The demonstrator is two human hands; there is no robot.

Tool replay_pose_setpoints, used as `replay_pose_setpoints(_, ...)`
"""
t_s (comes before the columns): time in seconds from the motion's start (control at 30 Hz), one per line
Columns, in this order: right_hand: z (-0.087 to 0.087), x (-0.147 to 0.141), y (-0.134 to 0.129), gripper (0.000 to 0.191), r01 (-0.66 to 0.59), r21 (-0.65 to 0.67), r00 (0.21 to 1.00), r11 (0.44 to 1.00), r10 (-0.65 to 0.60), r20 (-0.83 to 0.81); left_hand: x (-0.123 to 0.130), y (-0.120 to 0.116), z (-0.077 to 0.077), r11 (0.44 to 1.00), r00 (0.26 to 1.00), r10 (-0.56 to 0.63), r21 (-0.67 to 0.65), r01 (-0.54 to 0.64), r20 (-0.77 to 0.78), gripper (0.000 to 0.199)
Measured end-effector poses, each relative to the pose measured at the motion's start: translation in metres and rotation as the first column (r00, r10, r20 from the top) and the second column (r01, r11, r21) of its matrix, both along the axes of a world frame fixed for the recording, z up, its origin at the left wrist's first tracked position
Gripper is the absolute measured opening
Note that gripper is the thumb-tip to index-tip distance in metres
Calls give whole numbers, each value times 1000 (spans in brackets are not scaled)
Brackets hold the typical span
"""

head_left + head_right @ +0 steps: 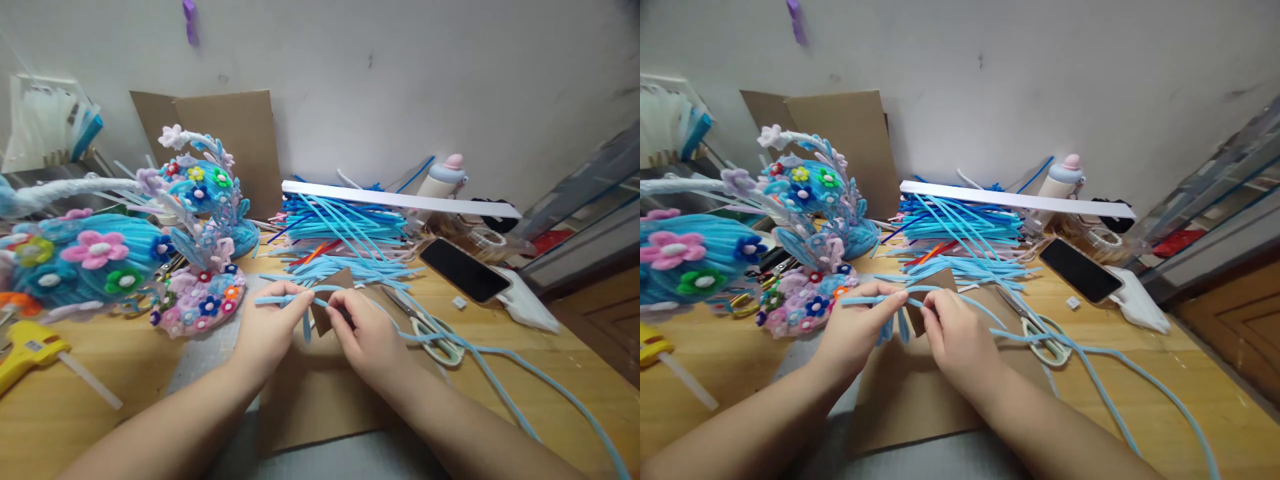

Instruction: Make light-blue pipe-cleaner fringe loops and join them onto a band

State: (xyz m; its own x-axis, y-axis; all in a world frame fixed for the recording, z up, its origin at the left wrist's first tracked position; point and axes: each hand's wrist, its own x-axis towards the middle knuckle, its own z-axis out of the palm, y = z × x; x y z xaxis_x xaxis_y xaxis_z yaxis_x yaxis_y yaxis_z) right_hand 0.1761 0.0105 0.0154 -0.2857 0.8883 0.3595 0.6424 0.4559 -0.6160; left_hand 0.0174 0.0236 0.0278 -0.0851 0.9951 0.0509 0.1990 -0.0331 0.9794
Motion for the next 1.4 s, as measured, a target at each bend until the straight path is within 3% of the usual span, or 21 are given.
replay_pose_setpoints(0.07, -1, 2, 5, 14, 3, -142, 995, 990, -17, -100, -5, 2, 5, 996, 997, 78, 51, -77, -20, 17)
replay_pose_setpoints(0.17, -8, 5, 16, 20, 42, -321, 948, 946, -140, -287, -13, 6, 11, 986, 989, 145, 86, -146, 7, 18)
replay_pose_setpoints(0.23, -12, 6, 22, 28, 1, -458, 852, 889, -241, -465, -18, 9, 13, 989, 993, 117, 86, -118, 24, 20)
replay_pose_setpoints(0.3, -14, 5, 26, 31, -142, -546, 738, 826, -280, -615, -20, 12, 13, 997, 998, 49, 51, -51, 48, 21)
replay_pose_setpoints(0.37, -15, 4, 26, 30, -287, -533, 663, 796, -237, -710, -20, 14, 11, 1000, 993, -27, -9, 28, 111, 23)
replay_pose_setpoints(0.43, -15, 3, 24, 27, -344, -473, 628, 811, -176, -758, -19, 17, 9, 994, 974, -77, -62, 92, 213, 26)
replay_pose_setpoints(0.6, -16, 3, 22, 23, -310, -427, 563, 850, -198, -803, -21, 21, 8, 957, 899, -166, -156, 246, 405, 32)
replay_pose_setpoints(0.73, -16, 3, 22, 20, -297, -419, 543, 858, -209, -813, -22, 21, 6, 949, 878, -152, -182, 258, 453, 29)
replay_pose_setpoints(0.87, -15, 3, 19, 18, -263, -423, 575, 867, -212, -791, -22, 21, 4, 957, 897, -134, -181, 228, 420, 26)
replay_pose_setpoints(1.03, -15, 5, 17, 17, -294, -407, 599, 865, -166, -784, -24, 20, 11, 990, 976, -139, -13, 143, 170, 24)
replay_pose_setpoints(1.17, -17, 5, 18, 20, -333, -387, 598, 860, -125, -791, -23, 13, 22, 989, 994, -102, 108, 96, 49, 22)
replay_pose_setpoints(1.4, -22, 3, 15, 12, -374, -349, 518, 860, -118, -847, -18, 4, 28, 990, 989, -141, 37, 139, 43, 26)
